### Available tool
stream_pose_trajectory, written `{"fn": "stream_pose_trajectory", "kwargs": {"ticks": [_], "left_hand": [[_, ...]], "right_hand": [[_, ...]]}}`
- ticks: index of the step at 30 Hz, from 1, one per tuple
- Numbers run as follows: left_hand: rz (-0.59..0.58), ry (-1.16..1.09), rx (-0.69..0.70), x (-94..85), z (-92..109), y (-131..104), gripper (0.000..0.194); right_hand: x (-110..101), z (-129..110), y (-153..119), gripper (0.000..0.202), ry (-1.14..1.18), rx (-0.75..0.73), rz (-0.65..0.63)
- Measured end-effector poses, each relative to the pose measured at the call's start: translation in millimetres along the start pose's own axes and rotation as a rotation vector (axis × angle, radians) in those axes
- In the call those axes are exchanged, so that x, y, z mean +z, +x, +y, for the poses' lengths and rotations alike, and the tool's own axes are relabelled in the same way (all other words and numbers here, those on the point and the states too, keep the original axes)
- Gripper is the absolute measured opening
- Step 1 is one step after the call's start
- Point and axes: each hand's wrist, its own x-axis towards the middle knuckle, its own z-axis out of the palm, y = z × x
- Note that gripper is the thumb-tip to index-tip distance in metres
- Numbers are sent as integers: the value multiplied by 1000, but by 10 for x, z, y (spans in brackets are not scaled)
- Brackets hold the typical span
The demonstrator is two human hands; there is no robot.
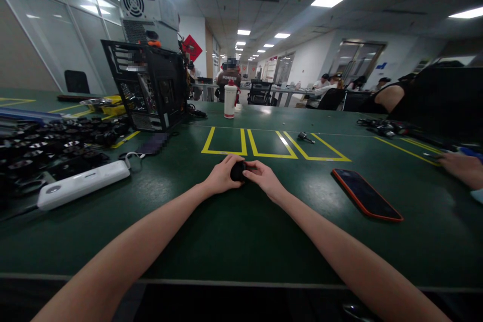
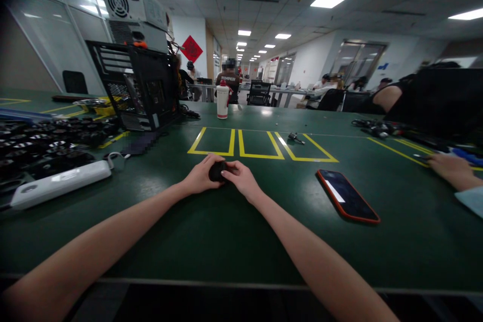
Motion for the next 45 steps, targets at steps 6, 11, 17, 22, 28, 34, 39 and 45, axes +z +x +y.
{"fn": "stream_pose_trajectory", "kwargs": {"ticks": [6,11,17,22,28,34,39,45], "left_hand": [[1,-5,-14,3,-3,3,56],[7,-4,13,13,-16,10,56],[4,-5,7,15,-18,11,55],[4,2,18,3,-14,5,55],[-1,25,25,7,-25,8,57],[-6,24,-6,12,-23,9,57],[-4,20,-1,5,-21,5,56],[5,27,11,15,-22,9,57]], "right_hand": [[19,-38,-60,29,13,-54,-5],[29,-30,-7,23,-39,-71,75],[18,-39,-1,32,-28,-5,22],[16,-35,-50,34,12,-61,-28],[27,-2,-5,23,-28,-75,53],[15,-1,2,32,-47,-14,58],[14,-31,-61,34,21,-44,-26],[29,-24,-16,21,-20,-77,65]]}}
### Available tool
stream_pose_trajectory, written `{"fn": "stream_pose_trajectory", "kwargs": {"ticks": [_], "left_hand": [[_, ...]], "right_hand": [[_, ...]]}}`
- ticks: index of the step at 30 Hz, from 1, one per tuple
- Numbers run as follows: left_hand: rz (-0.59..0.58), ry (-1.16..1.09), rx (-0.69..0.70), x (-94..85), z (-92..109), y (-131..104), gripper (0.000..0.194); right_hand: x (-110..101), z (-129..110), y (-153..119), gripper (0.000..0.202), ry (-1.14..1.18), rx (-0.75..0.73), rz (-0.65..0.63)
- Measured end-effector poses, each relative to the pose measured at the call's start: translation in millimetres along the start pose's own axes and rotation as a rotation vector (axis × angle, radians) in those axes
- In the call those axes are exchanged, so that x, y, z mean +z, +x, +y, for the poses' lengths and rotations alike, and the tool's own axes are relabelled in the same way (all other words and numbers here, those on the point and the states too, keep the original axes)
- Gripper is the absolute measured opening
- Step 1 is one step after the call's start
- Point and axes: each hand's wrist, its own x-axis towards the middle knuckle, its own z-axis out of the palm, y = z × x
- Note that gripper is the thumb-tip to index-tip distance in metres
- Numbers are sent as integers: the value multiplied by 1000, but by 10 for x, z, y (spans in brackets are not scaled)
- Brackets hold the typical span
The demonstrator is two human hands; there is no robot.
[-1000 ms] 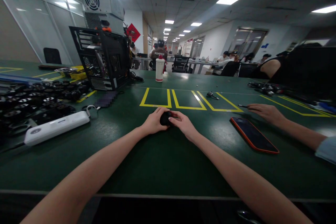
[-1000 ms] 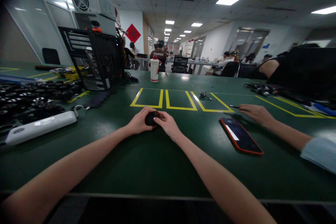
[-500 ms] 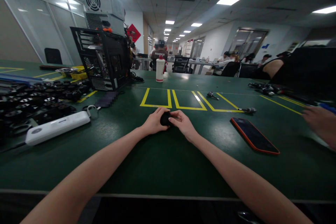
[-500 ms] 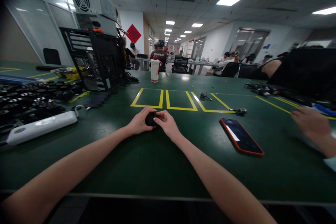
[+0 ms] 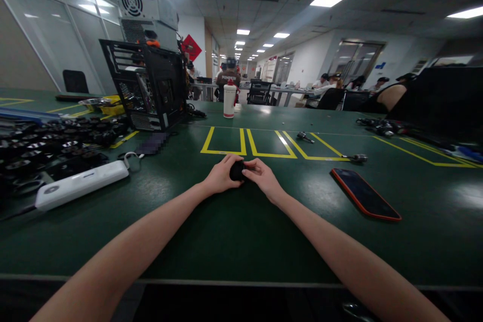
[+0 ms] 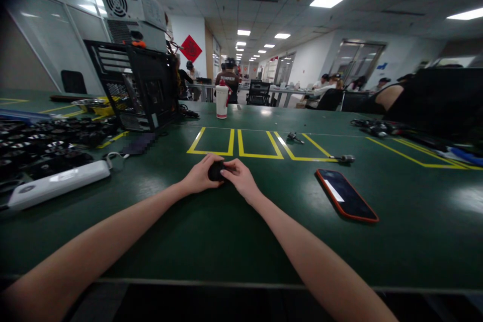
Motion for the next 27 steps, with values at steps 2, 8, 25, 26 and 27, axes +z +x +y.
{"fn": "stream_pose_trajectory", "kwargs": {"ticks": [2,8,25,26,27], "left_hand": [[-1,0,-3,1,1,-1,57],[-1,-16,-5,-11,6,-8,55],[-3,-15,1,-2,3,-16,56],[-1,-13,6,2,-1,-16,55],[3,-11,12,6,-5,-15,55]], "right_hand": [[5,-8,15,24,-19,22,7],[-13,-16,-7,32,14,57,-81],[-11,0,0,33,21,50,-77],[-9,-1,-10,34,41,32,-86],[-7,2,-19,36,58,15,-90]]}}
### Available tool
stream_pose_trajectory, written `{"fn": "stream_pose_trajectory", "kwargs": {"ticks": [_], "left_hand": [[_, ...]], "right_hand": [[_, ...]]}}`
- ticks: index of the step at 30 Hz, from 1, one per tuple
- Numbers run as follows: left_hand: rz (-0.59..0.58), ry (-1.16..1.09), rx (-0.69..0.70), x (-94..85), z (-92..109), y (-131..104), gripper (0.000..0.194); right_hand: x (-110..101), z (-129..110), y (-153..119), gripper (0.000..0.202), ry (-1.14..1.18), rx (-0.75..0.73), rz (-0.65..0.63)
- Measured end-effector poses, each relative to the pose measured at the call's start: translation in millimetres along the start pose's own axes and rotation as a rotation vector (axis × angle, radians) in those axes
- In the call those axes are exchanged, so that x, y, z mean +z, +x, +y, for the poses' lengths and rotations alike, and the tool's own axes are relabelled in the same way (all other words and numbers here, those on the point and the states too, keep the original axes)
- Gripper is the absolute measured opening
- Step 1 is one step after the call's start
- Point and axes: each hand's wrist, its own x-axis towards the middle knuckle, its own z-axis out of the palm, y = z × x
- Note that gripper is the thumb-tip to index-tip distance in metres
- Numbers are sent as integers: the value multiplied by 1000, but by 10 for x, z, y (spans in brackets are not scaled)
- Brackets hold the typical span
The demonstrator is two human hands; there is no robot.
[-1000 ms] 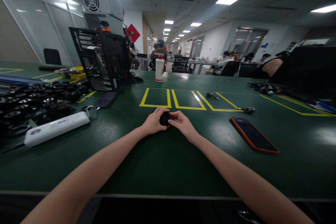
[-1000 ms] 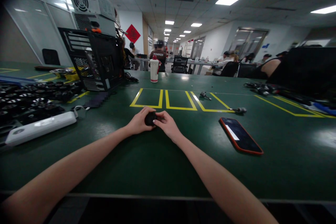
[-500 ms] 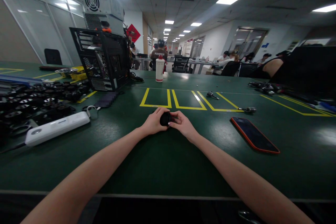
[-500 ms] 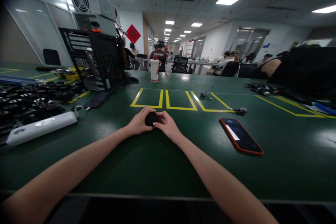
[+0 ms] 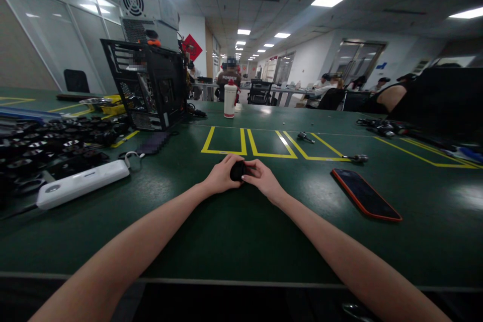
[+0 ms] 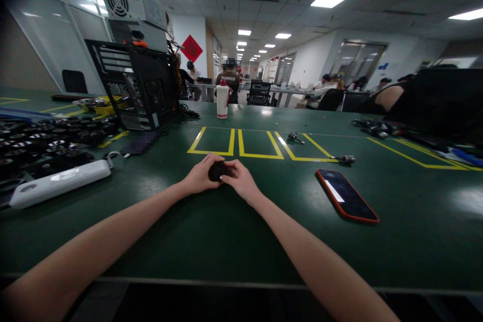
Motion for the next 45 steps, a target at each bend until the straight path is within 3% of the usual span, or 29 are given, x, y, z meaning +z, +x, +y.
{"fn": "stream_pose_trajectory", "kwargs": {"ticks": [9,16,19,31,45], "left_hand": [[-18,0,-18,-3,12,0,57],[-18,-18,33,-37,53,-30,65],[-18,-26,58,-46,67,-33,58],[3,-17,29,-32,52,-16,57],[-33,-3,33,-59,71,-20,55]], "right_hand": [[18,-31,8,27,-89,0,82],[-6,2,18,34,-50,38,6],[-11,41,13,33,-16,14,-8],[20,-19,-1,28,-50,-6,54],[5,46,-3,33,51,3,-15]]}}
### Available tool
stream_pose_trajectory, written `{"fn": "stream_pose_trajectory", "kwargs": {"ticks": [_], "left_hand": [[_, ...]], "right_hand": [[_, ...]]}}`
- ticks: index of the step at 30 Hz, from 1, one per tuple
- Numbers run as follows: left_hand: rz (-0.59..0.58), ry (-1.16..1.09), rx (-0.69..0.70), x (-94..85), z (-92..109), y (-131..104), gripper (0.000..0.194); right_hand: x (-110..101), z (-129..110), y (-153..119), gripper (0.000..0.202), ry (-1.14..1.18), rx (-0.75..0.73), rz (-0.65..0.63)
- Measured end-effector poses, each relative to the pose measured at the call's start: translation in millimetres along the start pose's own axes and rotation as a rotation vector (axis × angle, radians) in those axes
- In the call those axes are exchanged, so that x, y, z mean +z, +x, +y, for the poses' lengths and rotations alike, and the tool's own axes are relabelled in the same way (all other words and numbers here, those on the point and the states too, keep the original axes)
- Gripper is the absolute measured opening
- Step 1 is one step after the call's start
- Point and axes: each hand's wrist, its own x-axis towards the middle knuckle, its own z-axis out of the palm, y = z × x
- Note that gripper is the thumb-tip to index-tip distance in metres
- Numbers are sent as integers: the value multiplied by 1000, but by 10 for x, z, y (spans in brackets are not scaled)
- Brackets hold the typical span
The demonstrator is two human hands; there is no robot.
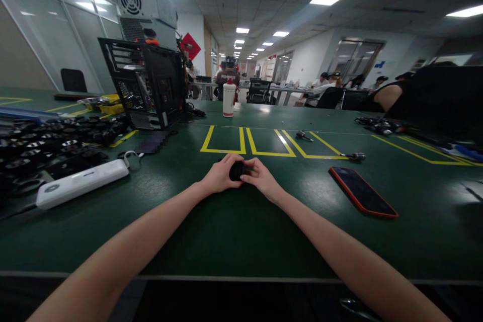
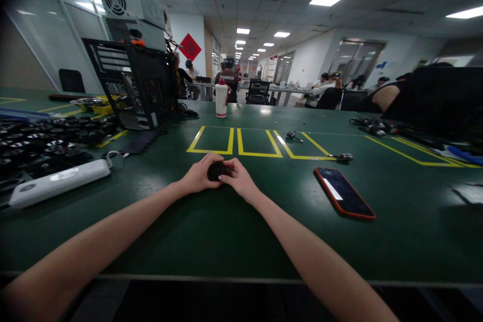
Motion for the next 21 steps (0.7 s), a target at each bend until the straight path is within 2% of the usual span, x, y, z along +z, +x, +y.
{"fn": "stream_pose_trajectory", "kwargs": {"ticks": [5,8,12,15,21], "left_hand": [[3,15,-23,-3,14,12,56],[10,22,-24,0,6,13,56],[12,16,-11,5,-6,9,54],[19,10,-12,9,-5,8,53],[15,12,-34,9,7,14,57]], "right_hand": [[22,-60,-9,23,-83,-4,46],[30,-78,-3,27,-111,16,82],[14,-50,0,32,-72,44,43],[-2,-24,-9,33,-30,7,10],[13,-69,-15,24,-79,10,70]]}}
